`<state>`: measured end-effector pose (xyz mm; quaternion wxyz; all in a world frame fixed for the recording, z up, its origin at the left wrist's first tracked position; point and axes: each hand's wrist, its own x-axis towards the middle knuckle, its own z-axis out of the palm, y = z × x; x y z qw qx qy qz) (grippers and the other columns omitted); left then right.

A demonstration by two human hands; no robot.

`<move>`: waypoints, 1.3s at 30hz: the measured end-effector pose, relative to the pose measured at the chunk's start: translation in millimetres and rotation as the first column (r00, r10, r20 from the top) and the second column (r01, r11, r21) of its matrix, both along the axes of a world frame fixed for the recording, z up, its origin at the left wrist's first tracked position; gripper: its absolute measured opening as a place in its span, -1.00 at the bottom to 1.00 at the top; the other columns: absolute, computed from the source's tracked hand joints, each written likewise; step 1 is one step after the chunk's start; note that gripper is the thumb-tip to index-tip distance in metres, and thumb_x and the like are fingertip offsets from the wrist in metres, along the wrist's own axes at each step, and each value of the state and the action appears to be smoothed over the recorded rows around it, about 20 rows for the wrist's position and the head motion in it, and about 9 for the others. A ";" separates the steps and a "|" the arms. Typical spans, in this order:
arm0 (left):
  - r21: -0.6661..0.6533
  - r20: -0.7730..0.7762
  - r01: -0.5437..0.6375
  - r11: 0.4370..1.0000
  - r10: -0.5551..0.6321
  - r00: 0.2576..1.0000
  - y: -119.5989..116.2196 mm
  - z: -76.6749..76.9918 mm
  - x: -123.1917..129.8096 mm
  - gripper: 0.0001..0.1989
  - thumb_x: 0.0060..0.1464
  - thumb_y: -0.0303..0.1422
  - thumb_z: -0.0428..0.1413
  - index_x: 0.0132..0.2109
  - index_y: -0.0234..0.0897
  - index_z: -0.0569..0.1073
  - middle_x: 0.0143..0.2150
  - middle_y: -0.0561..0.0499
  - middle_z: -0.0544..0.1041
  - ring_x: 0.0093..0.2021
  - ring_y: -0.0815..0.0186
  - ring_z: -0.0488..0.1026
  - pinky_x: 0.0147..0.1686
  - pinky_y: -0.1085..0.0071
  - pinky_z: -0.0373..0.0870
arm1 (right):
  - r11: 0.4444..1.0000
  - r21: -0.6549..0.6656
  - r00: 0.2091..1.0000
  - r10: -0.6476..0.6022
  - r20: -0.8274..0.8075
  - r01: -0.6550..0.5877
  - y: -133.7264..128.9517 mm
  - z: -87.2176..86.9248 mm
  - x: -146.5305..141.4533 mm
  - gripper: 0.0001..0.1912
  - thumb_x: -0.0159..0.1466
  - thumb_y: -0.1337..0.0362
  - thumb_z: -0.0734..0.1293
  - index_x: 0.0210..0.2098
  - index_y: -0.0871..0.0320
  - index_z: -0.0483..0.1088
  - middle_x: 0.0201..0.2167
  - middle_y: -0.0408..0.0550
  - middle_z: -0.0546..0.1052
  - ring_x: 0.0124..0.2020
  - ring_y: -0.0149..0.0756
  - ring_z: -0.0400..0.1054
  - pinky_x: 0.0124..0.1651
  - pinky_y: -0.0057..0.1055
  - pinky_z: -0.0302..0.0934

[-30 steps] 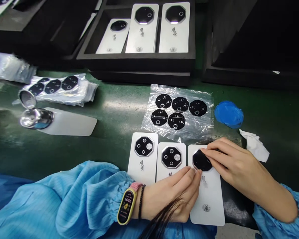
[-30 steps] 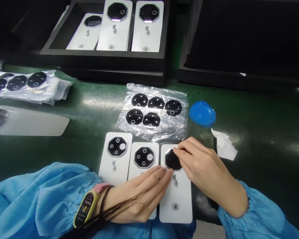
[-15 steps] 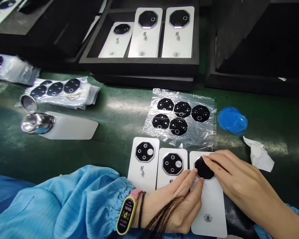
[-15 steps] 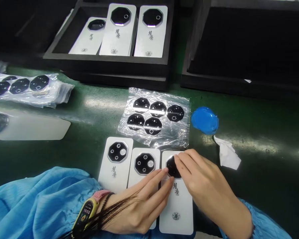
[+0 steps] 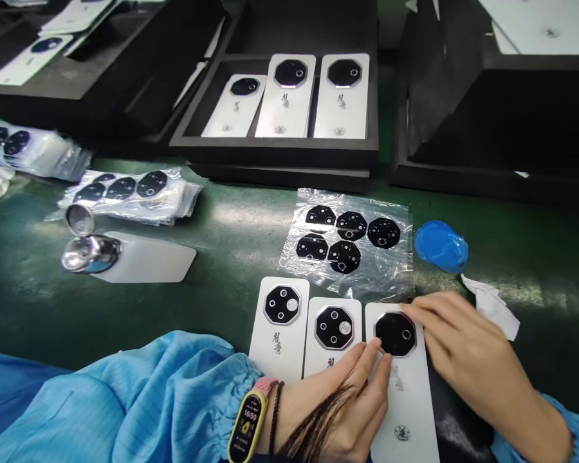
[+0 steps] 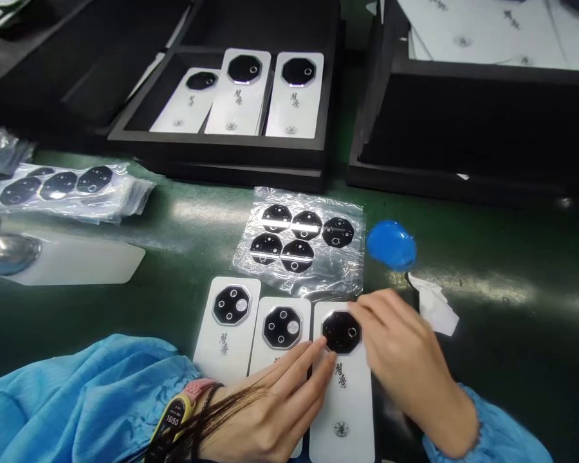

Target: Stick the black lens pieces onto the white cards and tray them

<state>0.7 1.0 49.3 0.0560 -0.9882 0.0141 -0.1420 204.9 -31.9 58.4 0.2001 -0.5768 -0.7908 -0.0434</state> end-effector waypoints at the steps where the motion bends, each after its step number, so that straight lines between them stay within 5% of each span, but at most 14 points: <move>1: 0.003 0.005 0.000 1.000 0.000 1.000 0.2 -0.6 -0.4 -0.72 0.15 -0.44 0.00 -0.10 -0.51 0.52 -0.02 -0.26 0.53 -0.01 -0.01 0.49 0.03 0.16 0.43 | 0.999 0.007 0.999 -0.046 -0.020 0.046 -0.1 -0.5 4.3 -0.64 0.29 0.55 0.08 -0.37 0.25 0.48 -0.44 -0.01 0.53 -0.36 -0.30 0.41 -0.28 -0.41 0.31; 5: 0.042 0.029 0.062 0.997 -0.063 0.998 2.6 -2.0 -0.5 -0.69 0.13 -0.48 -0.01 -0.06 -0.58 0.50 -0.03 -0.29 0.53 -0.04 0.03 0.49 -0.07 0.24 0.47 | 0.989 -0.024 0.988 -0.150 -0.045 0.149 -1.2 -1.2 11.8 -0.68 0.23 0.53 0.09 -0.42 0.16 0.42 -0.46 -0.08 0.52 -0.38 -0.30 0.42 -0.36 -0.41 0.31; 11: 0.012 -0.049 0.036 0.999 -0.035 0.998 3.9 1.7 -0.2 -0.69 0.14 -0.48 -0.01 -0.03 -0.54 0.49 0.00 -0.23 0.51 0.01 0.09 0.42 -0.01 0.26 0.40 | 0.930 -0.301 0.933 -0.283 -0.224 0.210 -0.6 3.9 9.0 -0.79 0.19 0.42 0.10 -0.43 0.10 0.31 -0.46 -0.11 0.49 -0.46 -0.34 0.40 -0.48 -0.44 0.28; 16: -0.080 0.016 0.023 0.997 -0.022 1.000 3.2 -2.4 -3.6 -0.72 0.17 -0.52 -0.07 -0.09 -0.44 0.50 0.00 -0.14 0.47 -0.03 0.20 0.33 -0.06 0.26 0.34 | 0.714 -0.693 0.774 -0.491 -0.399 0.095 -0.9 14.6 13.1 -0.80 0.26 0.16 0.11 -0.41 0.06 0.26 -0.54 -0.18 0.45 -0.60 -0.39 0.31 -0.58 -0.47 0.22; 18: -0.143 0.043 0.012 0.990 -0.006 0.999 4.5 -4.5 -3.3 -0.71 0.16 -0.55 -0.09 -0.07 -0.48 0.47 -0.06 -0.14 0.47 -0.11 0.24 0.32 -0.10 0.27 0.31 | 0.630 -0.776 0.721 -0.546 -0.426 0.018 -0.1 17.1 14.6 -0.79 0.24 0.07 0.14 -0.38 0.05 0.24 -0.65 -0.23 0.38 -0.62 -0.37 0.29 -0.59 -0.47 0.21; 20: -0.269 0.071 -0.021 0.963 0.041 0.997 8.5 -3.7 -1.1 -0.72 0.18 -0.56 -0.12 -0.05 -0.46 0.41 -0.16 -0.11 0.47 -0.20 0.26 0.32 -0.15 0.27 0.29 | 0.603 -0.797 0.688 -0.568 -0.453 -0.027 0.9 19.9 16.3 -0.79 0.20 0.06 0.19 -0.31 0.06 0.26 -0.69 -0.26 0.37 -0.62 -0.36 0.29 -0.55 -0.47 0.23; 23: -0.608 0.100 -0.120 0.785 0.225 0.969 20.4 5.6 4.1 -0.85 0.20 -0.50 -0.09 -0.10 -0.38 0.30 -0.26 -0.06 0.43 -0.27 0.29 0.31 -0.27 0.35 0.31 | 0.629 -0.775 0.645 -0.564 -0.516 -0.070 0.0 27.4 18.6 -0.73 0.17 0.04 0.26 -0.27 0.09 0.36 -0.63 -0.19 0.47 -0.54 -0.33 0.37 -0.45 -0.45 0.29; 26: -0.882 -0.044 -0.216 0.419 0.384 0.922 34.1 20.5 7.9 -0.90 0.21 -0.39 -0.07 -0.15 -0.33 0.23 -0.29 -0.03 0.38 -0.35 0.35 0.31 -0.38 0.44 0.32 | 0.684 -0.723 0.611 -0.533 -0.585 -0.095 -4.1 36.6 18.8 -0.69 0.17 -0.03 0.31 -0.37 0.08 0.44 -0.56 -0.12 0.54 -0.50 -0.30 0.43 -0.46 -0.47 0.31; 28: -0.937 -0.152 -0.237 0.258 0.310 0.938 39.7 28.1 8.7 -0.86 0.23 -0.34 -0.11 -0.18 -0.32 0.25 -0.33 0.00 0.37 -0.42 0.37 0.30 -0.43 0.46 0.29 | 0.738 -0.667 0.607 -0.484 -0.631 -0.104 -7.2 40.3 16.9 -0.69 0.18 -0.04 0.33 -0.40 0.07 0.48 -0.54 -0.12 0.55 -0.51 -0.31 0.45 -0.48 -0.49 0.31; 31: -0.953 -0.104 -0.143 0.266 0.156 0.982 40.5 30.5 8.3 -0.76 0.25 -0.35 -0.18 -0.31 -0.32 0.30 -0.41 0.02 0.37 -0.45 0.38 0.28 -0.43 0.47 0.26 | 0.824 -0.556 0.638 -0.369 -0.676 -0.112 -10.9 40.7 12.4 -0.77 0.21 0.05 0.34 -0.42 0.03 0.50 -0.53 -0.15 0.55 -0.52 -0.36 0.44 -0.48 -0.54 0.33; 34: -0.931 0.028 -0.027 0.363 0.145 0.989 36.5 25.1 7.7 -0.70 0.28 -0.37 -0.21 -0.38 -0.31 0.28 -0.46 0.03 0.35 -0.46 0.38 0.25 -0.43 0.50 0.24 | 0.889 -0.444 0.676 -0.258 -0.690 -0.114 -13.7 39.2 9.1 -0.89 0.22 0.20 0.34 -0.42 -0.01 0.49 -0.53 -0.20 0.55 -0.55 -0.41 0.42 -0.48 -0.57 0.34; 39: -0.903 0.122 0.049 0.427 0.145 0.982 31.8 18.2 7.7 -0.67 0.30 -0.36 -0.24 -0.39 -0.32 0.28 -0.49 0.02 0.36 -0.49 0.38 0.25 -0.45 0.49 0.26 | 0.925 -0.354 0.699 -0.162 -0.696 -0.138 -15.7 39.3 8.0 -0.89 0.22 0.31 0.33 -0.40 -0.01 0.48 -0.51 -0.19 0.56 -0.53 -0.37 0.45 -0.48 -0.55 0.36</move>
